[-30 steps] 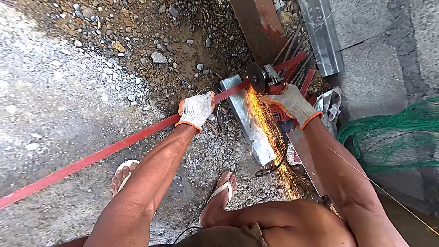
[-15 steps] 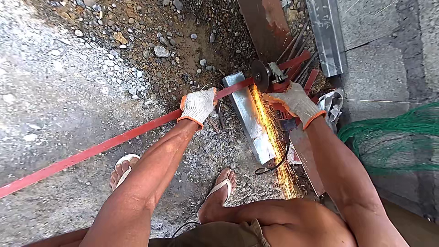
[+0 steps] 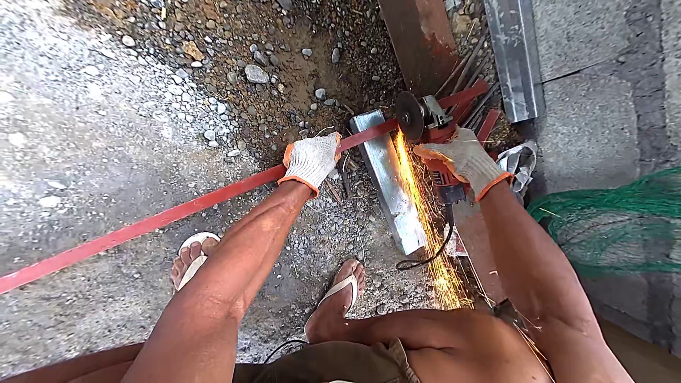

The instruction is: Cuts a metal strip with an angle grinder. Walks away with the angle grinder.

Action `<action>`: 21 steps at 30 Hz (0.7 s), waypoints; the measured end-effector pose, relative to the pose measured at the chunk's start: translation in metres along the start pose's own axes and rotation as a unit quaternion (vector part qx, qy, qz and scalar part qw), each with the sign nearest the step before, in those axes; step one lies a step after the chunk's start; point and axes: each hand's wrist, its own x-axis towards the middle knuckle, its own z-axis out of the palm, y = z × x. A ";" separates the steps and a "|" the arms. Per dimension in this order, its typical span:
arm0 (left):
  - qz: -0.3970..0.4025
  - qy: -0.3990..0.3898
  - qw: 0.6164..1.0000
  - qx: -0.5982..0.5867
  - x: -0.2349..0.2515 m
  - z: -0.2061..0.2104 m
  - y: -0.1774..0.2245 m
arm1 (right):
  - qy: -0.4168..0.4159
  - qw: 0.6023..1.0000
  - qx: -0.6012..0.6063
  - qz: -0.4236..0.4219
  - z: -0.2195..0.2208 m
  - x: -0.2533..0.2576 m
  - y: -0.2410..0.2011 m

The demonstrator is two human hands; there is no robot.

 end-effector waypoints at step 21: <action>0.007 0.009 1.000 -0.020 0.002 0.001 -0.003 | 0.011 1.000 -0.007 0.004 0.003 -0.001 -0.016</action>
